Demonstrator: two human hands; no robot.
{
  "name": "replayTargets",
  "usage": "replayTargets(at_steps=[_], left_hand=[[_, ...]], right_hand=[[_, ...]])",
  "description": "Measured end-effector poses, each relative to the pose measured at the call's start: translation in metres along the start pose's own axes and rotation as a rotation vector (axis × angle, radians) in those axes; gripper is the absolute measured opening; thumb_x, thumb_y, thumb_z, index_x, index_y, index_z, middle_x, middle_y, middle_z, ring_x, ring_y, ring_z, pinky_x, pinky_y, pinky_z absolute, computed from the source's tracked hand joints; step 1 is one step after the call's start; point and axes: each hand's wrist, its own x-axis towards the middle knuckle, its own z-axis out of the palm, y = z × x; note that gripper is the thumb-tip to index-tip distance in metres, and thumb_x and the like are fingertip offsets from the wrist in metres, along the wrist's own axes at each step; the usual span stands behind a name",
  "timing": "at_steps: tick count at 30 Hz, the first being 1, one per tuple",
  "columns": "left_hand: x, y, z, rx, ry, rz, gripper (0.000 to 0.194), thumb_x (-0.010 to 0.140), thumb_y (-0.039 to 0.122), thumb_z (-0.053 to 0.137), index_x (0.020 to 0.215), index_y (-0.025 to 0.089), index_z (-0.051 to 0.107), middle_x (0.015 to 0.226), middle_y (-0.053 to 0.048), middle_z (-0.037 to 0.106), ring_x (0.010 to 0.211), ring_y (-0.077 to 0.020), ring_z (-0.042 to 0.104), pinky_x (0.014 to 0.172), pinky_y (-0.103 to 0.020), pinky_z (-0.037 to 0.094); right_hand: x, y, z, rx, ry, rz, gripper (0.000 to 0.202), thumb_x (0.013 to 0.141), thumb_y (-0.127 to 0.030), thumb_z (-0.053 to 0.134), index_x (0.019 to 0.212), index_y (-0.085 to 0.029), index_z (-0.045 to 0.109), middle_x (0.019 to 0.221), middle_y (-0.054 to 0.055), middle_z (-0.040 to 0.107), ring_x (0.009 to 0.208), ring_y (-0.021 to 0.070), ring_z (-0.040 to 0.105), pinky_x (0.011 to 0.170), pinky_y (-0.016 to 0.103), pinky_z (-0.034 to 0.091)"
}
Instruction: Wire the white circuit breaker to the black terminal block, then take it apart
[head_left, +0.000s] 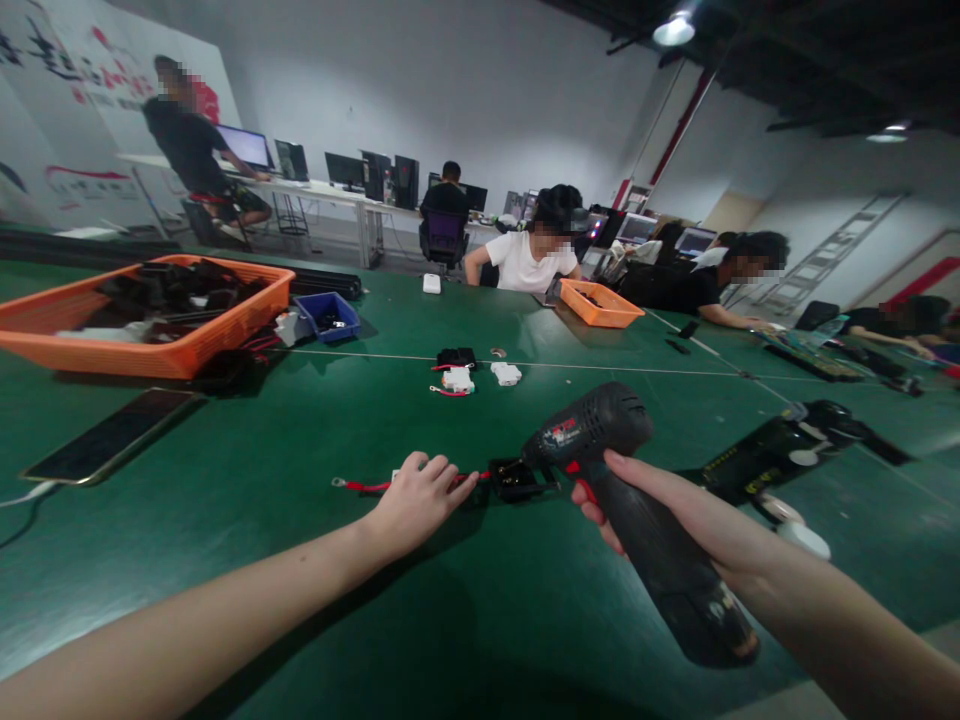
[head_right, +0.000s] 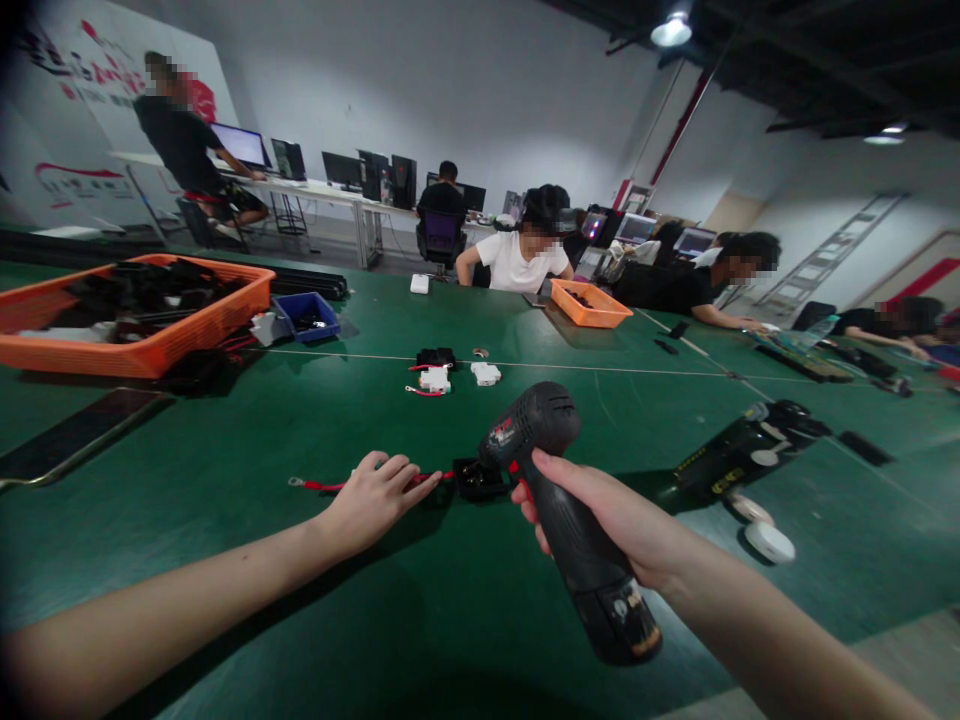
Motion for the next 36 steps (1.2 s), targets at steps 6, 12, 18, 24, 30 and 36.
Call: replayTargets(at_steps=[6,12,18,24,30,36], left_hand=[[0.0,0.0,-0.001,0.003,0.004,-0.006,0.057,0.092,0.012,0.053,0.146,0.024,0.04,0.102,-0.008,0.061,0.095,-0.0227,0.051,0.076,-0.038,0.031],[0.0,0.0,-0.001,0.009,0.018,0.0,0.053,0.093,0.013,0.052,0.144,0.023,0.043,0.102,-0.007,0.062,0.093,-0.0228,0.052,0.075,-0.039,0.032],[0.001,0.001,0.001,0.015,0.021,-0.006,0.054,0.092,0.014,0.055,0.144,0.023,0.043,0.101,-0.007,0.062,0.094,-0.023,0.053,0.075,-0.039,0.032],[0.0,0.0,0.002,0.013,0.025,-0.006,0.053,0.092,0.015,0.056,0.143,0.024,0.045,0.102,-0.008,0.062,0.094,-0.0226,0.053,0.076,-0.038,0.032],[0.0,-0.001,0.003,0.02,0.048,0.001,0.055,0.091,0.012,0.055,0.144,0.022,0.044,0.101,-0.007,0.062,0.093,-0.0229,0.053,0.075,-0.039,0.032],[-0.001,-0.001,0.004,0.024,0.059,-0.006,0.052,0.091,0.013,0.056,0.141,0.023,0.046,0.099,-0.006,0.062,0.092,-0.022,0.053,0.075,-0.038,0.032]], right_hand=[[-0.002,-0.003,0.002,0.017,0.002,0.016,0.031,0.094,-0.041,0.062,0.093,-0.011,0.07,0.072,0.005,0.07,0.052,0.0089,0.062,0.049,0.016,0.053],[-0.001,-0.002,0.0,0.028,-0.025,-0.007,0.031,0.094,-0.041,0.062,0.09,-0.011,0.07,0.073,0.005,0.07,0.051,0.0077,0.061,0.049,0.015,0.053],[0.0,0.0,-0.002,0.03,-0.023,-0.021,0.032,0.092,-0.042,0.064,0.09,-0.01,0.07,0.076,0.007,0.071,0.051,0.0092,0.063,0.047,0.015,0.053],[-0.002,-0.001,0.0,0.028,0.007,-0.002,0.032,0.092,-0.042,0.064,0.088,-0.011,0.07,0.072,0.006,0.071,0.05,0.0095,0.063,0.046,0.016,0.054],[-0.004,-0.002,0.001,0.029,0.025,-0.005,0.034,0.092,-0.043,0.064,0.09,-0.01,0.071,0.074,0.006,0.071,0.05,0.0086,0.062,0.047,0.015,0.053],[-0.008,-0.002,-0.009,0.076,0.03,-0.053,0.032,0.088,-0.044,0.067,0.089,-0.012,0.073,0.078,0.007,0.072,0.056,0.0108,0.064,0.05,0.017,0.055]])
